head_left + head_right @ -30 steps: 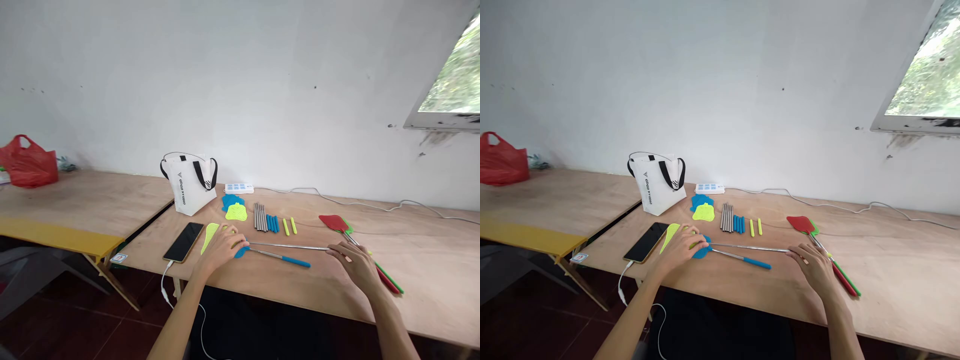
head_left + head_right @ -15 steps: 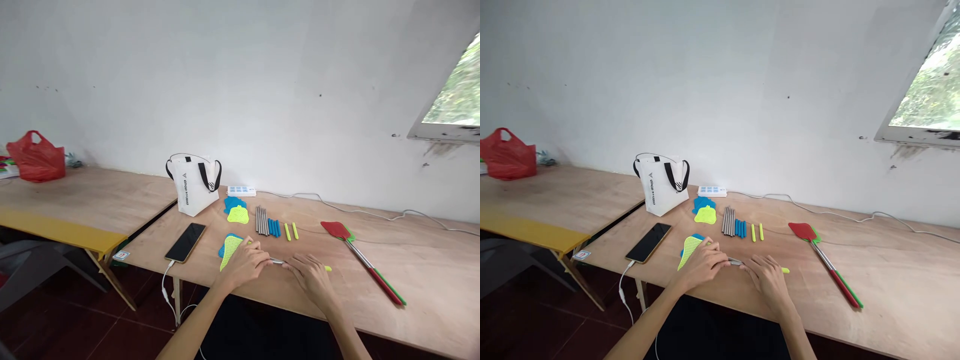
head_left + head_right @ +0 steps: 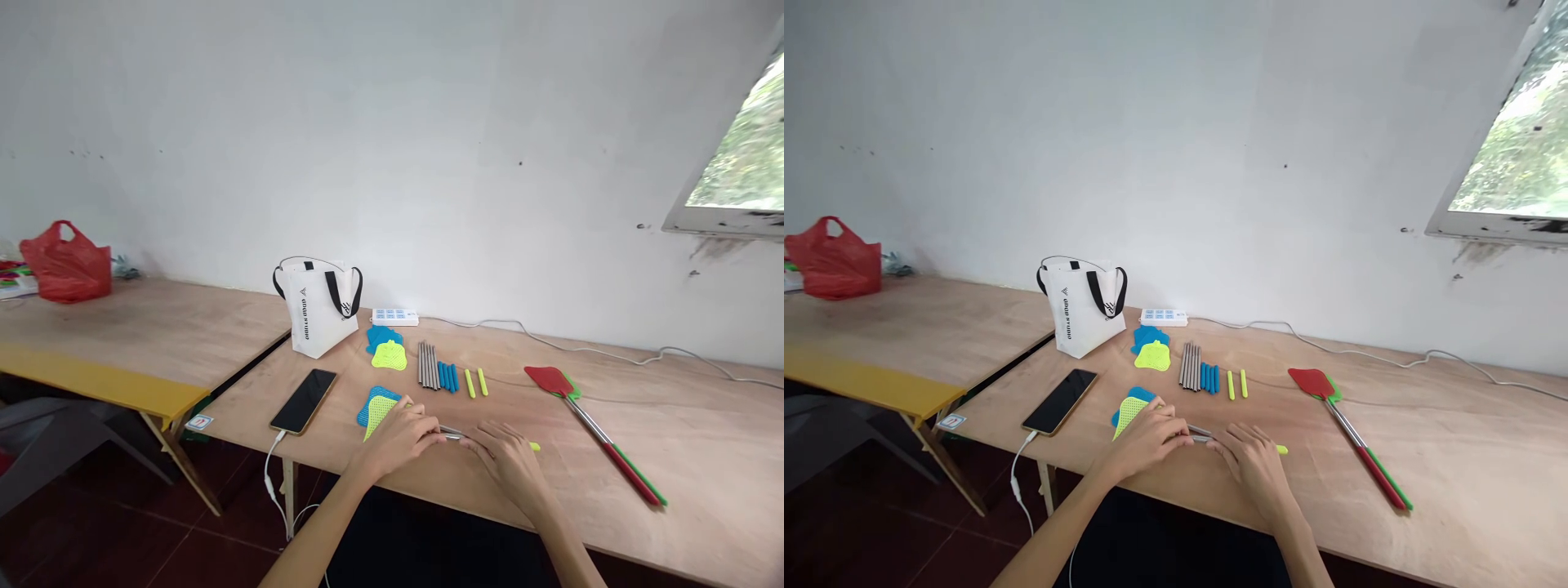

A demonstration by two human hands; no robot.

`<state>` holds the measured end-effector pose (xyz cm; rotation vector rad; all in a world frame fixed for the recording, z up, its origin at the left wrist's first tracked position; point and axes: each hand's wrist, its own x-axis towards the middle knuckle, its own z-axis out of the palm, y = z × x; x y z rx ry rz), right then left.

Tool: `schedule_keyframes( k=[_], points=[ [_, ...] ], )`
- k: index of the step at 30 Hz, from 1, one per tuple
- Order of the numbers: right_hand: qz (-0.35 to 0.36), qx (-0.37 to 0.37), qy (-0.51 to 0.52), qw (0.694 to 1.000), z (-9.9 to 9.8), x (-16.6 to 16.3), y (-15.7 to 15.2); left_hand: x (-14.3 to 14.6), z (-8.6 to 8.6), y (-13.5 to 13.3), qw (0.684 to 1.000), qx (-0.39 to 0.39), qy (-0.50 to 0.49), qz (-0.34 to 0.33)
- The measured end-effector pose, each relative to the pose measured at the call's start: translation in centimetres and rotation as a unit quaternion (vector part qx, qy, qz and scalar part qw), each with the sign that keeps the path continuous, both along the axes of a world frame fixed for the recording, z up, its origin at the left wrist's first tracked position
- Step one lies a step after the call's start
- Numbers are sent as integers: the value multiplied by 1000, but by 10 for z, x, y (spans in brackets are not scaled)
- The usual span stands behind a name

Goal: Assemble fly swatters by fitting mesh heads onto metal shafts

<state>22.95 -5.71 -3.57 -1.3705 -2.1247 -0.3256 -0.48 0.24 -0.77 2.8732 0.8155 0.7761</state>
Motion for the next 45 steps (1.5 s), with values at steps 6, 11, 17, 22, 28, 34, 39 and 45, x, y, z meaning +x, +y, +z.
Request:
schedule_keyframes(
  k=[6, 11, 17, 22, 28, 34, 39, 45],
  points=[
    [-26, -18, 21, 999, 1, 46, 6, -18, 3, 15, 1000, 14, 17, 21],
    [-85, 9, 48, 995, -6, 113, 0, -43, 0, 36, 999, -24, -2, 35],
    [-105, 35, 70, 991, -13, 142, -12, -58, 4, 39, 997, -49, -11, 64],
    [-144, 6, 113, 983, -7, 140, -12, -58, 16, 26, 997, -32, -4, 76],
    [-139, -14, 84, 987, -4, 146, -12, -56, 20, 24, 998, -33, -11, 59],
    [-139, 20, 40, 989, 4, 144, -14, -59, 21, 25, 998, -13, -25, 63],
    [-140, 53, 36, 988, 17, 128, -17, -55, 24, 21, 997, 4, -35, 67],
    [-143, 88, 17, 986, 34, 111, -23, -54, 28, 18, 996, -2, -41, 80]
  ],
)
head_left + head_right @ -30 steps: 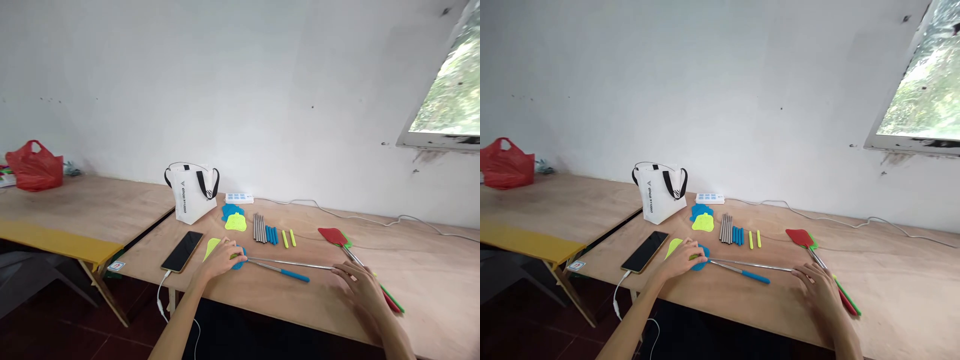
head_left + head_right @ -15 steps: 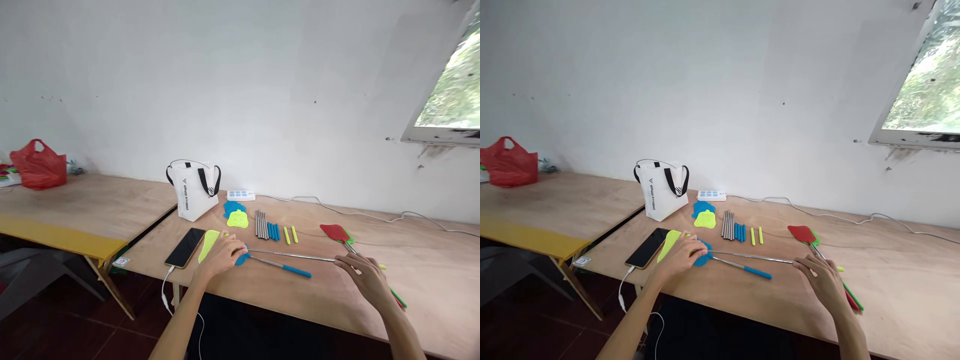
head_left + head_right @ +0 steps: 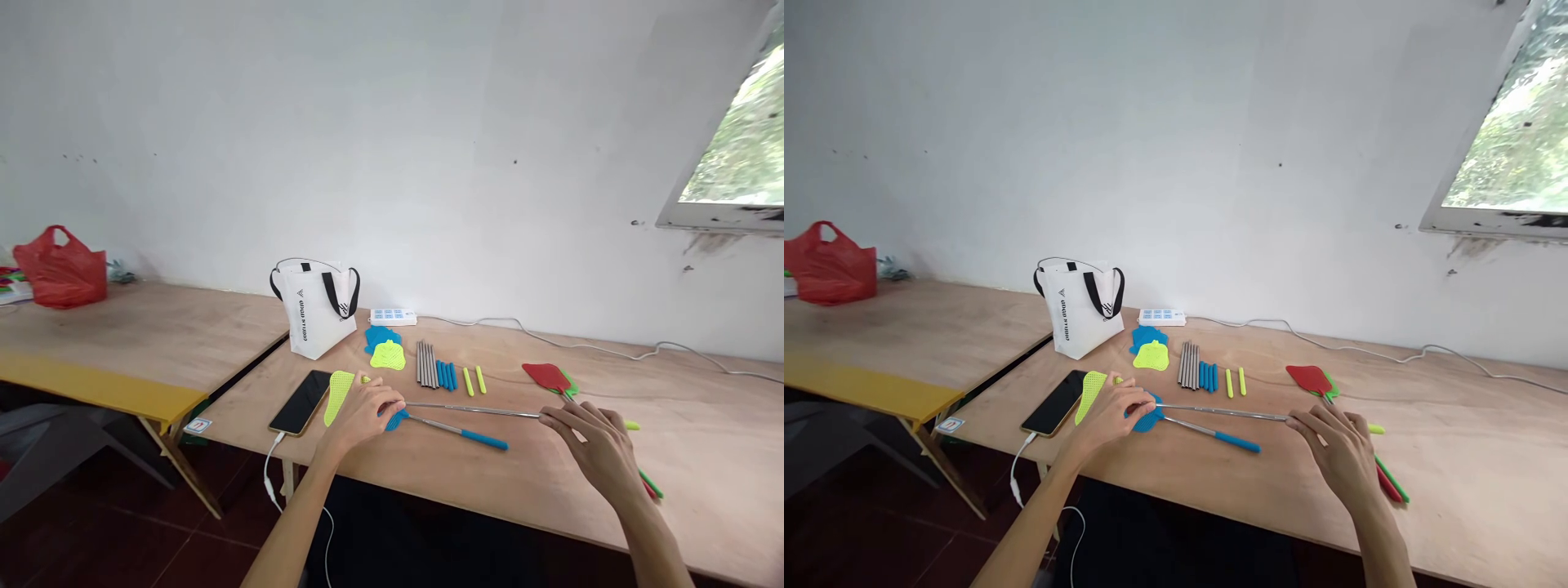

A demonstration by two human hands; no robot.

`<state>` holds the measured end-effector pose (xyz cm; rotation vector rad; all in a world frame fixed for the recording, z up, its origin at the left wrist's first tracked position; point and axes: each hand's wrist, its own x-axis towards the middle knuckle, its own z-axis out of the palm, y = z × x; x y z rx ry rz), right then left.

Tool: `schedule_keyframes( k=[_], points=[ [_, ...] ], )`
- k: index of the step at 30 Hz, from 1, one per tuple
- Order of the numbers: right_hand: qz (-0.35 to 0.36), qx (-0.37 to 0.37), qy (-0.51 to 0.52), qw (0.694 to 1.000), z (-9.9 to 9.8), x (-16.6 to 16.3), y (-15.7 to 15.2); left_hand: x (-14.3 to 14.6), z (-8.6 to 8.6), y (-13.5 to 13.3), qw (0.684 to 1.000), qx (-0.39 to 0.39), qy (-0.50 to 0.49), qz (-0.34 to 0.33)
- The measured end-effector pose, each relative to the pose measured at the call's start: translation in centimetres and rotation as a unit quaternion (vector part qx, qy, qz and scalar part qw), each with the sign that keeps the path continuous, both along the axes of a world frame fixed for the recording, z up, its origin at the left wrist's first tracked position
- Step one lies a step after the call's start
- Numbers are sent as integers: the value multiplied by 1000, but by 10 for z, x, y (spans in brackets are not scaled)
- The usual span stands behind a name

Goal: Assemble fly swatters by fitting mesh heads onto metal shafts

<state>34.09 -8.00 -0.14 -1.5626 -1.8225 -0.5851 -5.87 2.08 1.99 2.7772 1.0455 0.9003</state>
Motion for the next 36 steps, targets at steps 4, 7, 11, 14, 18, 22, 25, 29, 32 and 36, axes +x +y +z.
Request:
schedule_keyframes(
  k=[4, 7, 11, 14, 18, 22, 25, 29, 32, 36],
  points=[
    [5, 8, -4, 1000, 2, -4, 0, 1, 3, -3, 1000, -1, -2, 3],
    [11, 0, -4, 1000, -1, -7, 2, 4, 6, -7, 1000, 4, -6, 1],
    [15, -6, 2, 1000, -4, -8, 4, 5, 10, -11, 1000, -6, -20, 0],
    [24, -11, 6, 1000, -5, -6, 4, 4, 13, -13, 999, -5, -33, 0],
    [27, -7, 18, 999, -6, -12, 4, 9, 13, -17, 999, -3, -37, 3],
    [84, -24, 7, 996, -9, -39, 9, 33, 7, -26, 999, -5, -28, -27],
    [110, -41, 6, 993, -11, -59, 15, 48, 1, -29, 999, 1, -26, -40],
    [106, -37, 7, 994, -11, -73, 19, 50, -2, -28, 999, 0, -31, -36],
    [116, -52, 5, 992, -11, -89, 18, 52, -5, -30, 999, 10, -25, -39],
    [143, -56, 16, 988, -17, -116, 18, 60, -9, -35, 999, 25, -6, -42]
  ],
)
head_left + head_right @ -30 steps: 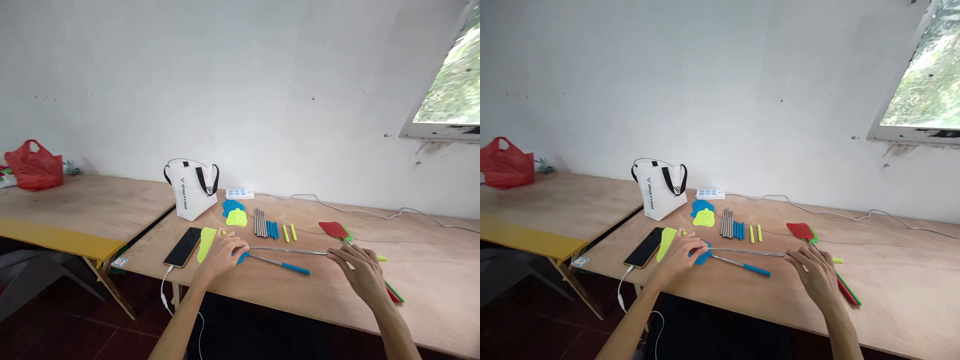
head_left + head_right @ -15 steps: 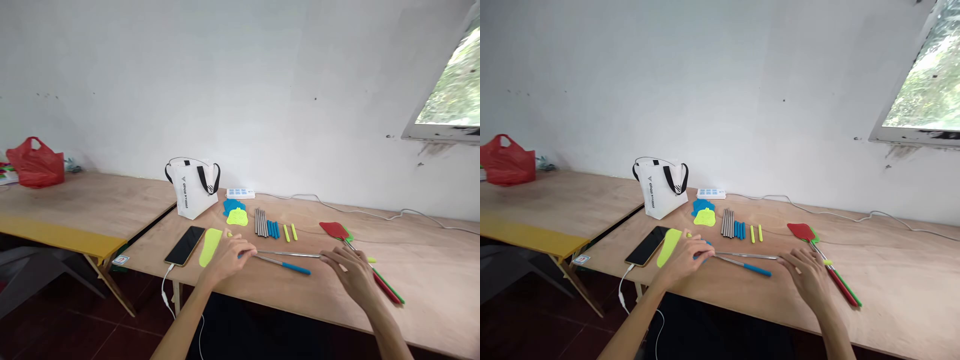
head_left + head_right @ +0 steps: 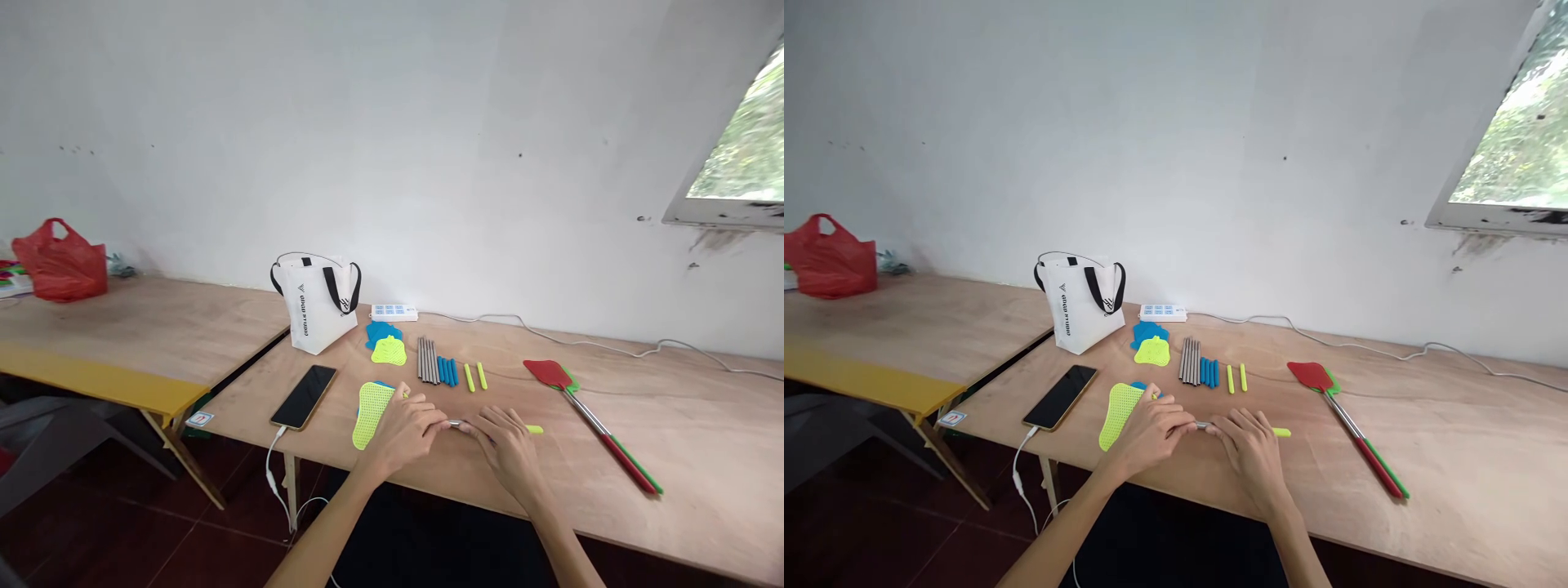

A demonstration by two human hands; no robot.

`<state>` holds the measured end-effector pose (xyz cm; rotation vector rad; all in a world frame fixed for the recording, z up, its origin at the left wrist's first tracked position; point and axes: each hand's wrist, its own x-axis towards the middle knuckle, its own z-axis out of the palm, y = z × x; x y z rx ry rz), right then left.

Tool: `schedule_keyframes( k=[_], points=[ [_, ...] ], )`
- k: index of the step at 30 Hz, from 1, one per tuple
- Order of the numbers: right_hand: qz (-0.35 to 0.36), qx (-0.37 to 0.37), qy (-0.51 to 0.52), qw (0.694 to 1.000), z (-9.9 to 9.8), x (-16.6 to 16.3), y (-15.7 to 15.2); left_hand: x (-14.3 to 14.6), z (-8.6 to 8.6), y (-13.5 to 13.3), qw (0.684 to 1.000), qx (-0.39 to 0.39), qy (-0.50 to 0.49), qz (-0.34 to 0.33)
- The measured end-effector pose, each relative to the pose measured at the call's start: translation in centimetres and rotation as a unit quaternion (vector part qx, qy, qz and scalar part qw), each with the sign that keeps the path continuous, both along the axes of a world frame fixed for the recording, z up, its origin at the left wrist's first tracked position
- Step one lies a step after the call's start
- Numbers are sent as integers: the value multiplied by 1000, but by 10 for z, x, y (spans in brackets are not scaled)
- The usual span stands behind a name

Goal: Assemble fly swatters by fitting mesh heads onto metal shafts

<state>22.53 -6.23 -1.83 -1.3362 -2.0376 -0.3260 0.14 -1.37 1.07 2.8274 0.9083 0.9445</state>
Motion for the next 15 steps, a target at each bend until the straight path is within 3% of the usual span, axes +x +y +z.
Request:
schedule_keyframes(
  k=[5, 15],
  points=[
    [-5, 7, 7, 1000, -7, -12, 1, -4, 0, 2, 1000, -11, 19, -4],
    [-2, -57, 20, 998, -6, -8, 1, -14, 3, 8, 999, -40, 17, -14]
  ],
)
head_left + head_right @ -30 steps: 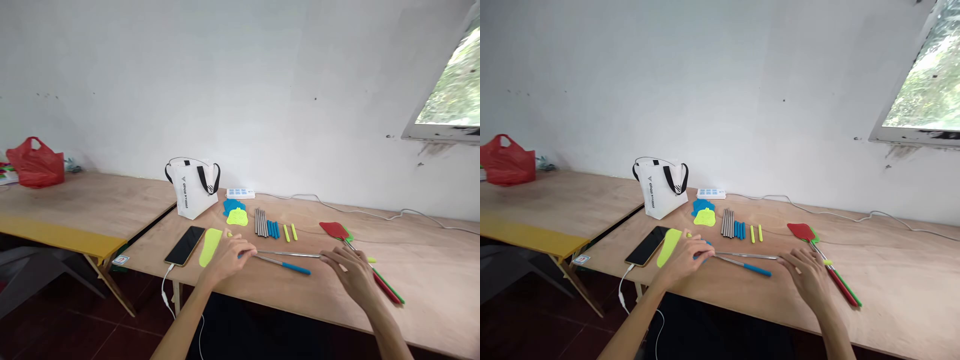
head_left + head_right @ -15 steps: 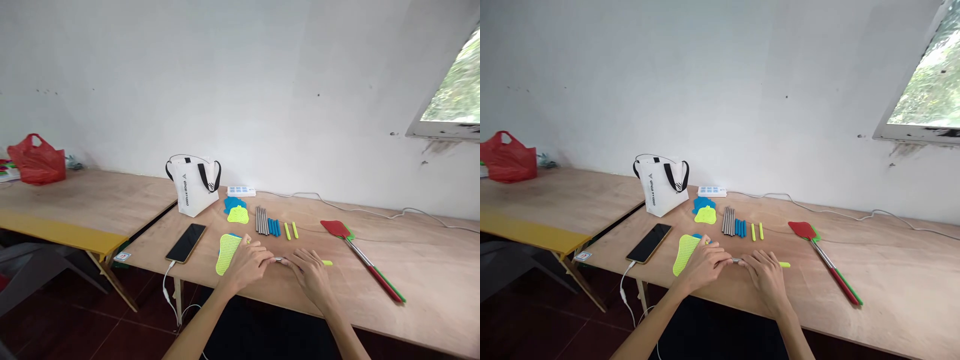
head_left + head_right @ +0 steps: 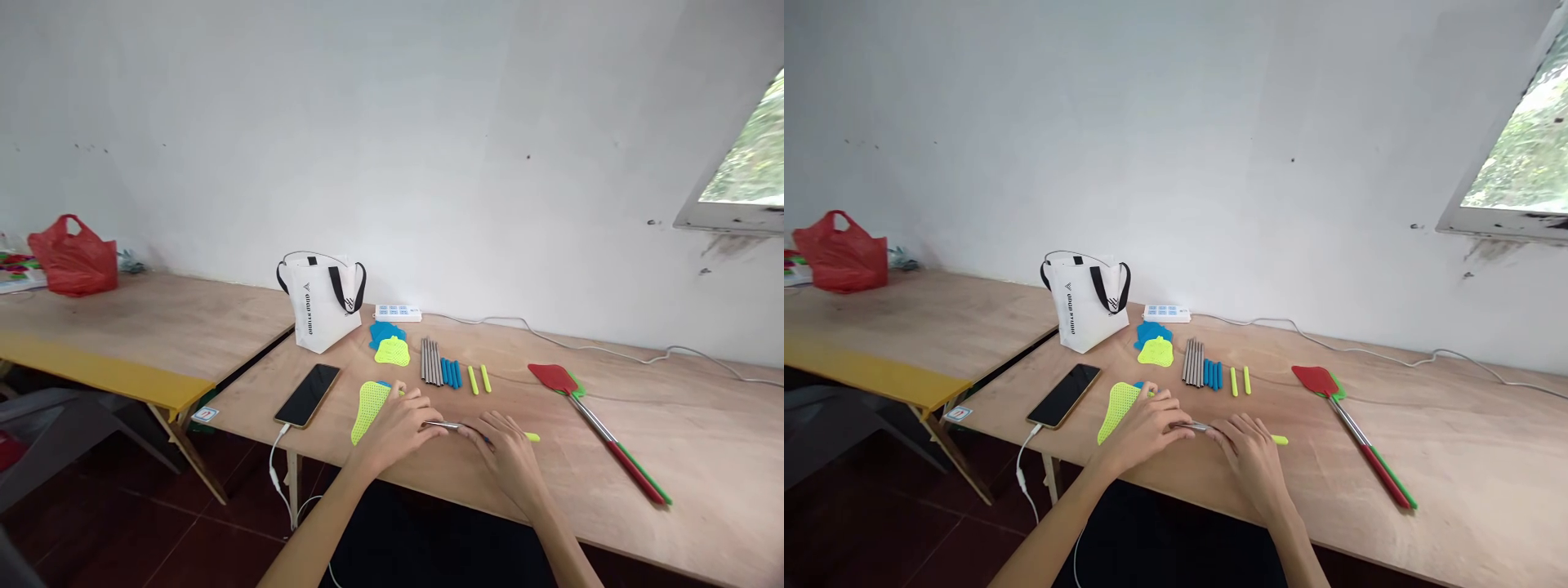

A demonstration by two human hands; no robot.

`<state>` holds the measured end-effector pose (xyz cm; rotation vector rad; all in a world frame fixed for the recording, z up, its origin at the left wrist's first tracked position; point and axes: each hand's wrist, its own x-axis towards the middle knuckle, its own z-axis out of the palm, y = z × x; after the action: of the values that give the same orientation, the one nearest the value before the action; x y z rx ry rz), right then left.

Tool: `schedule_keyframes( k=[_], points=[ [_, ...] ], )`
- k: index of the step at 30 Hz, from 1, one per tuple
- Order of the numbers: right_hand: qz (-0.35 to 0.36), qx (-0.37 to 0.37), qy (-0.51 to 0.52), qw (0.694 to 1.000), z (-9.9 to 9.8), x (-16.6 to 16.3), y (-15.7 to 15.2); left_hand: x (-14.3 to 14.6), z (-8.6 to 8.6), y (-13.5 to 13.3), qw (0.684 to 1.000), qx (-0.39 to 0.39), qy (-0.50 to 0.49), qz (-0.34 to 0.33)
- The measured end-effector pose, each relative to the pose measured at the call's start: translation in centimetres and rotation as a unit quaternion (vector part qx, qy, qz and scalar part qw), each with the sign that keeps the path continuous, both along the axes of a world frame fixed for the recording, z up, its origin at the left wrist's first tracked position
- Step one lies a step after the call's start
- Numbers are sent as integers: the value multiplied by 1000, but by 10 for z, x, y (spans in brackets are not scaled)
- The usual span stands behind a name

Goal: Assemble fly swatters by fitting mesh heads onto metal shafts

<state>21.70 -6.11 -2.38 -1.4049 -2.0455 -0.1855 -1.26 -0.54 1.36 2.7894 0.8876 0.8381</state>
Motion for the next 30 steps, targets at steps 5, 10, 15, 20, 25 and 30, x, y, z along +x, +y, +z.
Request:
schedule_keyframes(
  k=[5, 10, 15, 20, 25, 30],
  points=[
    [-7, -10, 5, 1000, 2, 0, -2, -10, 6, 3, 1000, 19, -13, 8],
    [-10, -4, 8, 1000, 4, -3, -3, -14, 6, 5, 1000, 9, 0, -10],
    [-8, 19, -4, 1000, 0, -2, -2, -10, 4, 5, 1000, 4, 8, -17],
    [5, 57, -58, 997, -4, 21, 4, -20, 2, 16, 999, 21, 41, -15],
    [-35, 46, -51, 997, -6, 75, 9, -36, 1, 29, 999, 6, 43, 7],
    [-60, 66, -24, 996, -11, 124, 7, -39, 1, 31, 999, 8, 53, 3]
  ],
)
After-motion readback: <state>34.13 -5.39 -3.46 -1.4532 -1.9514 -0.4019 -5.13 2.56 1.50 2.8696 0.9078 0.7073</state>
